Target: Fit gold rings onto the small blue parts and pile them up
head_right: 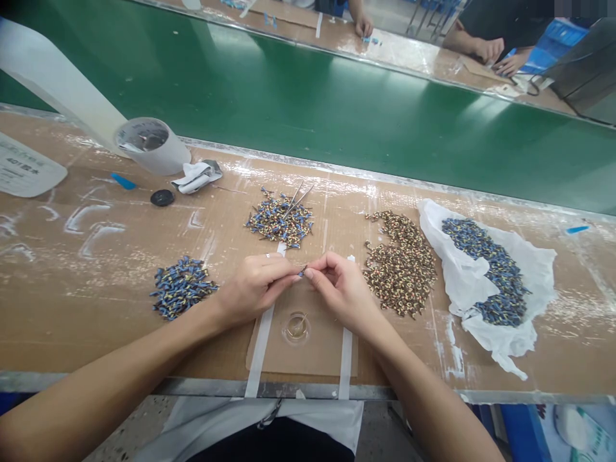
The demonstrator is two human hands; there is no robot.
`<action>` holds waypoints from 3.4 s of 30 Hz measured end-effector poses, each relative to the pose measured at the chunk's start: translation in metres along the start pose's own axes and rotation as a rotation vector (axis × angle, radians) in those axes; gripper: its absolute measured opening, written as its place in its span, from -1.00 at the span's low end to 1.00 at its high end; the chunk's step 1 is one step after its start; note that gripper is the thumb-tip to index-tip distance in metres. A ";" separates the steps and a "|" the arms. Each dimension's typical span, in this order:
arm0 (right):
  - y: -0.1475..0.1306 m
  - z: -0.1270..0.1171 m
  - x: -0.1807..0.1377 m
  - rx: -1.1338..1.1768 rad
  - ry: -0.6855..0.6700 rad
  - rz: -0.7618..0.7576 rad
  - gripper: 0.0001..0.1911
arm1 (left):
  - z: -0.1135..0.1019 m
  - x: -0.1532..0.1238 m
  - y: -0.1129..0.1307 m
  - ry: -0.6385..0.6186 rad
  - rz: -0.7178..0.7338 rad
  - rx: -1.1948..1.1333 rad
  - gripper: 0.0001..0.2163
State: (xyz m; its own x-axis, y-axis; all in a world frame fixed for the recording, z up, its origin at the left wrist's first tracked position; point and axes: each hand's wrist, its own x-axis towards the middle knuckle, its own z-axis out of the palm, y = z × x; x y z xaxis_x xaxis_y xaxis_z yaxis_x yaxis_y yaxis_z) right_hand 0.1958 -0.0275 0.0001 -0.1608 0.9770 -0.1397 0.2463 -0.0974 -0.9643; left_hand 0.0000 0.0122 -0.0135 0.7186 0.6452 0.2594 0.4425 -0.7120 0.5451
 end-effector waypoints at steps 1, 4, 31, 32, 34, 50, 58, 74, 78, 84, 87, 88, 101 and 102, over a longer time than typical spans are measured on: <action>0.000 0.001 0.000 0.002 -0.005 -0.003 -0.78 | 0.000 0.000 0.000 -0.005 0.002 -0.003 -0.75; 0.002 0.002 0.000 -0.004 -0.014 -0.018 -0.76 | -0.001 -0.001 -0.001 -0.014 0.018 -0.006 -0.75; -0.006 0.003 -0.002 0.141 -0.010 -0.033 -0.86 | -0.013 0.003 0.007 0.076 0.045 -0.045 -0.80; -0.007 0.002 -0.002 0.171 -0.010 -0.015 -0.87 | -0.014 0.003 0.007 0.089 0.048 -0.052 -0.81; -0.009 0.001 -0.002 0.222 -0.009 0.015 -0.87 | -0.016 0.004 0.007 0.108 0.048 -0.076 -0.84; -0.008 0.007 -0.005 0.230 0.052 -0.076 -0.94 | -0.018 0.003 0.006 0.090 0.061 -0.087 -0.82; -0.007 0.007 -0.006 0.234 -0.043 -0.131 -0.92 | -0.023 0.002 0.010 -0.006 -0.004 -0.188 -0.74; -0.001 0.007 -0.002 0.299 -0.127 -0.066 -0.88 | -0.021 -0.001 0.006 -0.048 0.015 -0.131 -0.80; -0.004 0.008 -0.001 0.332 -0.061 -0.077 -0.87 | -0.023 0.003 0.010 -0.023 -0.058 -0.193 -0.80; -0.005 0.009 0.001 0.304 -0.002 -0.051 -0.82 | -0.020 0.003 0.006 -0.091 -0.094 -0.168 -0.84; -0.003 0.010 0.001 0.302 0.008 -0.050 -0.80 | -0.018 0.002 0.004 -0.107 -0.049 -0.131 -0.82; -0.002 0.011 0.001 0.295 0.001 -0.046 -0.81 | -0.017 0.002 0.003 -0.109 -0.038 -0.127 -0.81; 0.005 0.009 0.002 -0.301 -0.070 -0.315 -0.62 | -0.014 0.003 0.004 -0.147 -0.020 -0.292 -0.73; 0.005 0.010 0.002 -0.305 -0.070 -0.314 -0.63 | -0.013 0.003 0.004 -0.141 -0.017 -0.299 -0.72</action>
State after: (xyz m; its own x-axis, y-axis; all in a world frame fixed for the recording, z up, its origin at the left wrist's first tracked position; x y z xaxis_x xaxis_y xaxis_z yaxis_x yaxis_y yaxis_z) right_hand 0.1873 -0.0282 -0.0071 -0.3347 0.9341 0.1240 0.4442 0.2724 -0.8535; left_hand -0.0034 0.0144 0.0001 0.7886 0.5972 0.1466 0.2933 -0.5748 0.7639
